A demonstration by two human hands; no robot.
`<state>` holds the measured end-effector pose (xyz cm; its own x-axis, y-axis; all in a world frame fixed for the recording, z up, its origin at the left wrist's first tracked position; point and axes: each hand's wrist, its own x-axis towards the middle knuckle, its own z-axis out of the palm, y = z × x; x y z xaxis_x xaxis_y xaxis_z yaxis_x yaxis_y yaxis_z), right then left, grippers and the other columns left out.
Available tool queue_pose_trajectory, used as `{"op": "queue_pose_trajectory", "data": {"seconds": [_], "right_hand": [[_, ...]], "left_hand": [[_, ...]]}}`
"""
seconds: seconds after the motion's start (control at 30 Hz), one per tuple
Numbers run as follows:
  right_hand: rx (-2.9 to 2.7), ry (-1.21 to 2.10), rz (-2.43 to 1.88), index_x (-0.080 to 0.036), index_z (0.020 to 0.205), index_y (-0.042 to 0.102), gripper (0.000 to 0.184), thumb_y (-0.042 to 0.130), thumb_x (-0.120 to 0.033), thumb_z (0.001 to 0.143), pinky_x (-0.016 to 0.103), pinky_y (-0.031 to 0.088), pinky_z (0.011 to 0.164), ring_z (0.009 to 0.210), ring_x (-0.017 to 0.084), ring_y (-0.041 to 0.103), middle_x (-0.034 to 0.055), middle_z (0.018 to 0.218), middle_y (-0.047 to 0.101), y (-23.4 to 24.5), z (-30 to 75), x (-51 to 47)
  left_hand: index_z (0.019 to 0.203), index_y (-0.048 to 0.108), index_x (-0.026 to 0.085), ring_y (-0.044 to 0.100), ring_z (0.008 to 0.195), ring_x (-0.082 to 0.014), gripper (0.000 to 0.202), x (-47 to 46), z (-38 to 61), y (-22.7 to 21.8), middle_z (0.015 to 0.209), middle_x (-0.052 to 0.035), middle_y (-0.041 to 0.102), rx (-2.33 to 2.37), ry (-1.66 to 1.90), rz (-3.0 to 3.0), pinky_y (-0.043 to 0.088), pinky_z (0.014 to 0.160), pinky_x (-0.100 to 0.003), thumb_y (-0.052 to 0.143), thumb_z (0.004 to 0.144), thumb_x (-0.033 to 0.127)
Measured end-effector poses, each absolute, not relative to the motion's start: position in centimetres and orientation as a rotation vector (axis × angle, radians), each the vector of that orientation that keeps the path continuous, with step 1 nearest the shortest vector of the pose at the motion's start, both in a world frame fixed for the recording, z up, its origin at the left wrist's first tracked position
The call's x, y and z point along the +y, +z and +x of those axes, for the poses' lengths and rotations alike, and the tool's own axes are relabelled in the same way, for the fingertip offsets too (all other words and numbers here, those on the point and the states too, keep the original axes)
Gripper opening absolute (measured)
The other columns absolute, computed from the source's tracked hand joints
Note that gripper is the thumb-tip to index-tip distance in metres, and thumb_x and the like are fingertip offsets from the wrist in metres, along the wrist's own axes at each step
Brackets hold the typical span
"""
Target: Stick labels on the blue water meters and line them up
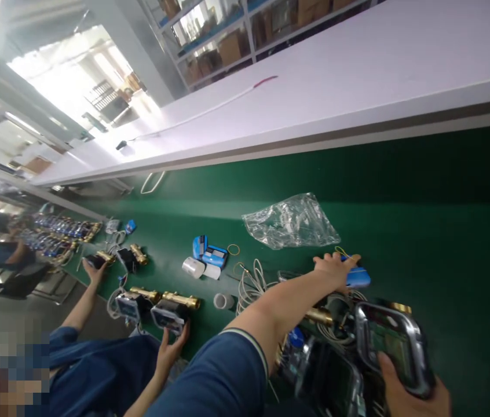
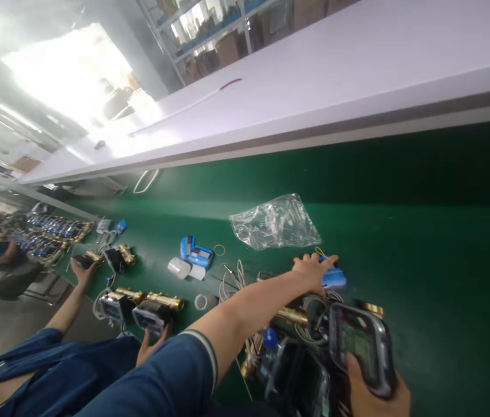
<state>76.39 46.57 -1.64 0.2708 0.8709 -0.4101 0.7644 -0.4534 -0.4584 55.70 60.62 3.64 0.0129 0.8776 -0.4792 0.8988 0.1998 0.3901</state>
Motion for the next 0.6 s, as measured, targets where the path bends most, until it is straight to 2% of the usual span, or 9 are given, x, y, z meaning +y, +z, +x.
{"op": "queue_pose_trajectory", "data": {"seconds": [0.07, 0.17, 0.23, 0.47, 0.6], "right_hand": [[-1.369, 1.046, -2.401, -0.036, 0.135, 0.034, 0.085, 0.044, -0.081, 0.063, 0.051, 0.045, 0.096, 0.118, 0.042, 0.05, 0.0144, 0.122, 0.054, 0.6, 72.1, 45.9], [-1.406, 1.116, -2.369, -0.022, 0.128, 0.043, 0.089, 0.049, -0.079, 0.06, 0.049, 0.045, 0.096, 0.112, 0.042, 0.054, 0.0174, 0.117, 0.058, 1.8, 67.9, 45.0], [-1.453, 1.118, -2.331, -0.018, 0.123, 0.045, 0.088, 0.05, -0.078, 0.059, 0.048, 0.047, 0.093, 0.108, 0.041, 0.057, 0.0181, 0.114, 0.06, 1.8, 66.4, 44.5], [-1.443, 1.13, -2.319, -0.022, 0.115, 0.048, 0.077, 0.057, -0.074, 0.059, 0.051, 0.048, 0.09, 0.102, 0.041, 0.059, 0.0148, 0.109, 0.061, 0.3, 66.1, 44.2], [-1.425, 1.183, -2.404, -0.018, 0.12, 0.047, 0.082, 0.06, -0.071, 0.058, 0.053, 0.048, 0.087, 0.101, 0.043, 0.058, 0.0183, 0.111, 0.059, -0.8, 67.3, 44.7]], "left_hand": [[0.146, 0.014, 0.033, 0.042, 0.12, -0.0401, 0.116, 58.4, 51.8, 3.5, 0.139, -0.019, 0.038, 1.872, -0.045, 1.631, 0.038, 0.092, -0.057, 0.085, 0.054, 0.035], [0.146, 0.01, 0.033, 0.039, 0.123, -0.0388, 0.115, 55.6, 46.6, 3.8, 0.141, -0.0179, 0.035, 1.943, -0.049, 1.578, 0.04, 0.093, -0.054, 0.081, 0.055, 0.038], [0.145, 0.007, 0.031, 0.04, 0.123, -0.0379, 0.114, 53.9, 43.3, 4.4, 0.14, -0.0174, 0.035, 2.018, -0.033, 1.534, 0.041, 0.093, -0.053, 0.079, 0.057, 0.039], [0.144, 0.001, 0.033, 0.042, 0.122, -0.032, 0.109, 49.1, 30.1, 7.6, 0.137, -0.0123, 0.035, 2.29, 0.105, 1.371, 0.042, 0.095, -0.042, 0.071, 0.061, 0.041], [0.145, 0.004, 0.031, 0.041, 0.123, -0.0345, 0.106, 47.5, 23.4, 7.0, 0.138, -0.0142, 0.035, 2.447, 0.083, 1.149, 0.041, 0.094, -0.045, 0.072, 0.063, 0.035]]}}
